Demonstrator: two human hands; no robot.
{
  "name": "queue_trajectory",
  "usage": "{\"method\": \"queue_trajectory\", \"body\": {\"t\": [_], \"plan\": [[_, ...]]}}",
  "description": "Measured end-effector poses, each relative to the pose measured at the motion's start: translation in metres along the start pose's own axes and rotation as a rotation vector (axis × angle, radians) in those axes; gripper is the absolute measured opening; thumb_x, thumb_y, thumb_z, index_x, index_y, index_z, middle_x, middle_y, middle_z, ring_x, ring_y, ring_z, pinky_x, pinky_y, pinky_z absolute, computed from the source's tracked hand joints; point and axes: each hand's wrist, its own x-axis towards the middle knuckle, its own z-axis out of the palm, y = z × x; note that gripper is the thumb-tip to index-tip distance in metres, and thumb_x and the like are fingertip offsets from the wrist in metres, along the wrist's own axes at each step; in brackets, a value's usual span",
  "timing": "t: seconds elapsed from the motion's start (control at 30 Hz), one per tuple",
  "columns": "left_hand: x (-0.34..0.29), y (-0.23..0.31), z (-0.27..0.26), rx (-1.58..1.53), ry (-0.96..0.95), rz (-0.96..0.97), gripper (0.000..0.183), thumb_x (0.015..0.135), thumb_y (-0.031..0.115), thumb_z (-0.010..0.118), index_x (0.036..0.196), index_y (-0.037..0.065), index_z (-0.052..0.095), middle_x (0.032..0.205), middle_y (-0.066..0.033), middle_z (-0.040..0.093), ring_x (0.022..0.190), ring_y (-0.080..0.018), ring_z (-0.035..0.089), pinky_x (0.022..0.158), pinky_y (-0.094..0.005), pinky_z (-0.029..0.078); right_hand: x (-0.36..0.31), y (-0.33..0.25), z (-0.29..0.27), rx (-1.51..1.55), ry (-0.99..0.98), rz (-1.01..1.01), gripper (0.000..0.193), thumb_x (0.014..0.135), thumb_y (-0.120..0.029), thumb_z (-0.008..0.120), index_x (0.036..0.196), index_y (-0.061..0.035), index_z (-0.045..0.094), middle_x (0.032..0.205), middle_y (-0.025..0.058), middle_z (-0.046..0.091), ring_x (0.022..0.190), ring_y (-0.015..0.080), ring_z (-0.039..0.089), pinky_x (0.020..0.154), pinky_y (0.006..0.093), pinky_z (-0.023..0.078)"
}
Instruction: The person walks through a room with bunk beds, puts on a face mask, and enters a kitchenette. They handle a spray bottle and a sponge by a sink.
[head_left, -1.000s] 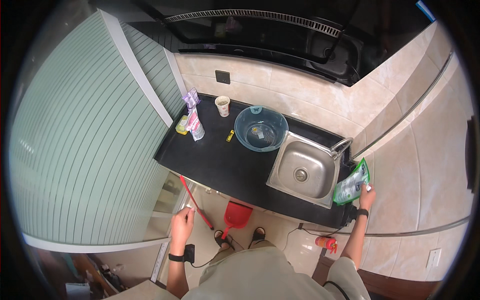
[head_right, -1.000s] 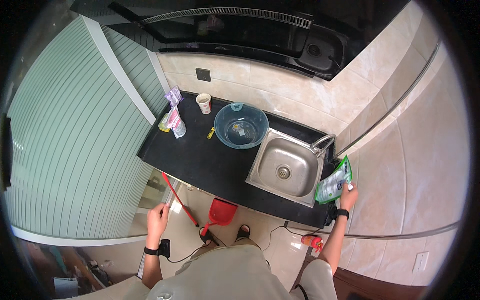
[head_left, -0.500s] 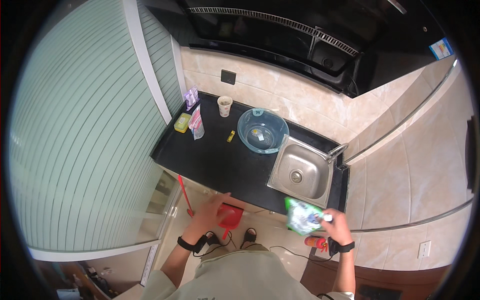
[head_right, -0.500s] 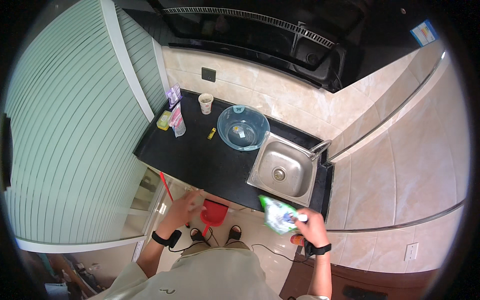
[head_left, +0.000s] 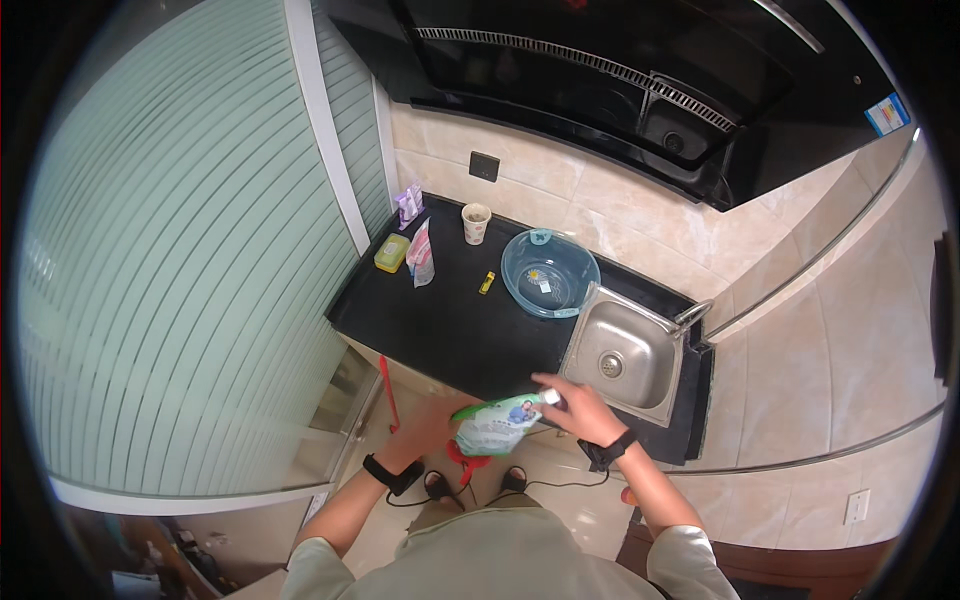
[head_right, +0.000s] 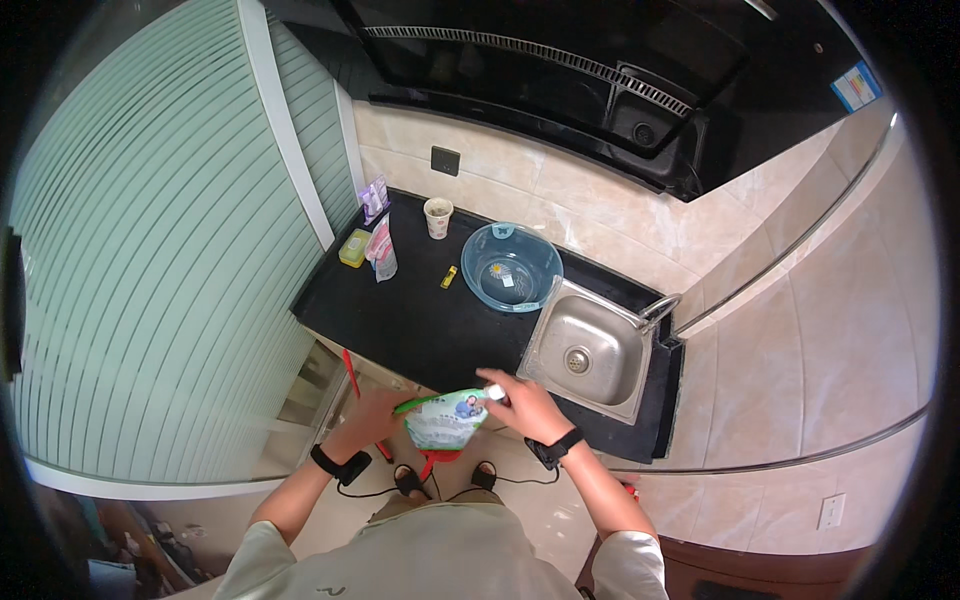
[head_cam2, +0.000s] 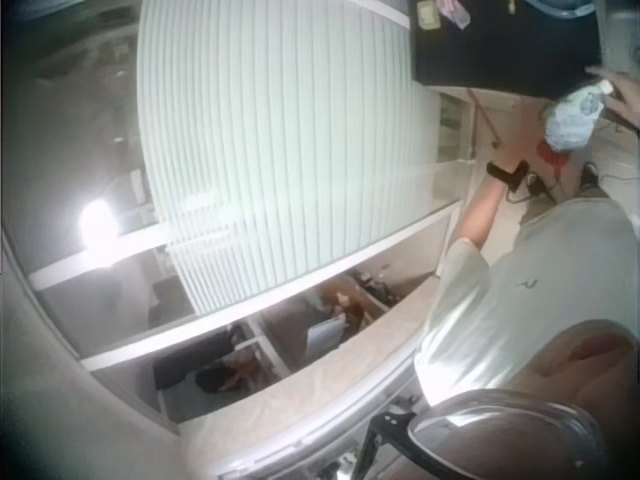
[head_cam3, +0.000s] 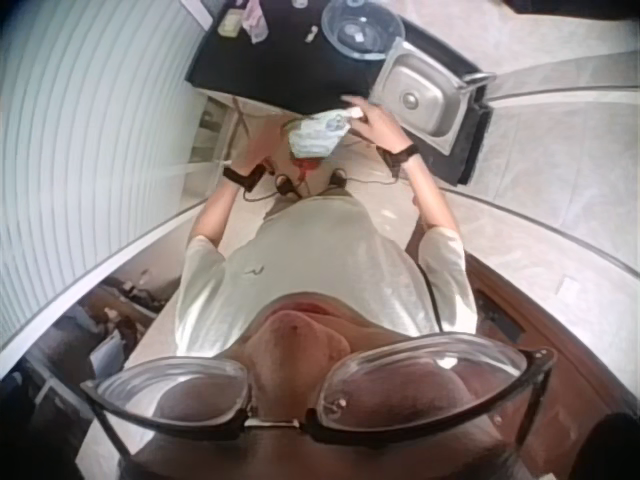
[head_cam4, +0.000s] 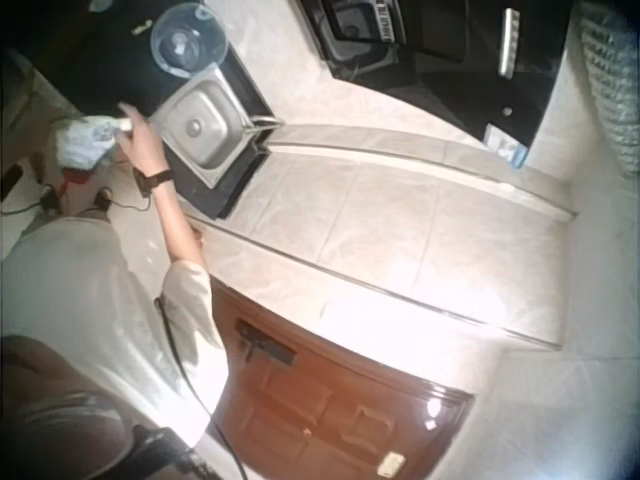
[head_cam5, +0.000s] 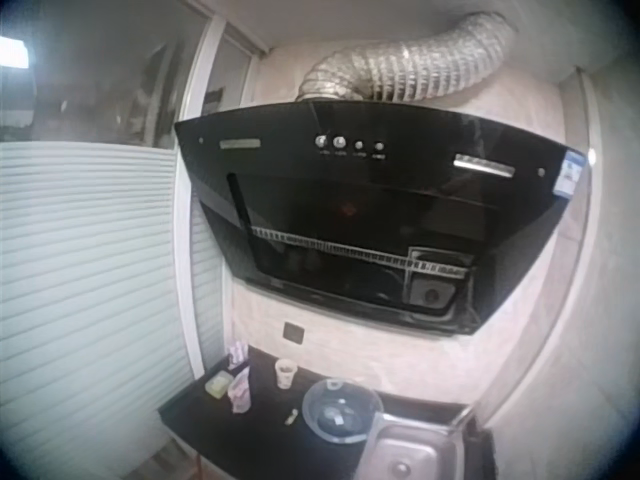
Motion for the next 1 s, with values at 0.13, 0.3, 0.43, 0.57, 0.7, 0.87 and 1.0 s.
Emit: {"method": "queue_trajectory", "body": {"t": [0.13,0.3,0.43,0.57,0.7,0.87,1.0], "plan": [[0.02,-0.03,-0.014,0.133,-0.054,-0.054,0.02,0.092,0.014,0.066,0.107,0.003,0.072,0.09,-0.0216,0.071,0.087,-0.0407,0.068,0.074,-0.0452,0.054,-0.006,0.016,0.002,0.012,0.181,-0.037,0.05,0.092,-0.023,0.073,0.136,-0.0045,0.059,0.107,0.0148,0.074,0.08,0.0245,0.072,0.072,0.0362,0.056],[0.064,-0.071,-0.054,0.326,0.232,-0.176,0.024,0.098,0.023,0.062,0.095,0.001,0.071,0.077,-0.0232,0.069,0.075,-0.0418,0.069,0.067,-0.0447,0.054,-0.059,0.041,0.008,0.086,0.275,0.119,0.043,0.093,-0.017,0.072,0.132,-0.0022,0.061,0.099,0.0133,0.075,0.074,0.0217,0.071,0.071,0.0335,0.056],[0.113,-0.1,-0.076,0.284,0.269,-0.292,0.03,0.098,0.03,0.061,0.091,0.002,0.07,0.084,-0.026,0.068,0.087,-0.047,0.066,0.075,-0.0533,0.053,-0.11,0.066,0.029,0.157,0.333,0.277,0.039,0.095,-0.015,0.069,0.13,-0.0012,0.061,0.091,0.0149,0.075,0.075,0.0235,0.074,0.072,0.034,0.058],[0.16,-0.129,-0.072,0.245,0.373,-0.278,0.038,0.1,0.034,0.059,0.087,0.0,0.068,0.078,-0.0262,0.068,0.079,-0.0449,0.069,0.071,-0.0517,0.054,-0.152,0.078,0.052,0.114,0.336,0.392,0.038,0.095,-0.016,0.069,0.129,-0.0019,0.062,0.093,0.0152,0.075,0.076,0.0243,0.075,0.072,0.0345,0.058],[0.203,-0.208,-0.074,0.279,0.505,-0.363,0.044,0.103,0.035,0.056,0.086,-0.004,0.066,0.073,-0.0245,0.069,0.067,-0.0404,0.071,0.064,-0.0497,0.055,-0.173,0.071,0.066,0.155,0.33,0.485,0.038,0.094,-0.016,0.068,0.13,-0.0025,0.062,0.095,0.016,0.076,0.076,0.0261,0.074,0.072,0.036,0.059],[0.257,-0.213,-0.035,-0.087,0.398,-0.429,0.045,0.107,0.032,0.05,0.116,-0.01,0.063,0.089,-0.0211,0.071,0.069,-0.0291,0.073,0.053,-0.0364,0.058,-0.22,0.08,0.083,0.184,0.416,0.61,0.039,0.095,-0.016,0.068,0.131,-0.0038,0.062,0.094,0.0153,0.076,0.076,0.0249,0.074,0.072,0.0359,0.059],[0.252,-0.297,-0.03,-0.022,0.471,-0.446,0.042,0.108,0.028,0.044,0.116,-0.008,0.063,0.099,-0.0268,0.07,0.092,-0.0448,0.069,0.077,-0.0508,0.054,-0.226,0.063,0.085,0.217,0.406,0.629,0.037,0.095,-0.016,0.067,0.13,-0.0038,0.063,0.094,0.0149,0.076,0.076,0.0238,0.074,0.072,0.0352,0.058]]}}
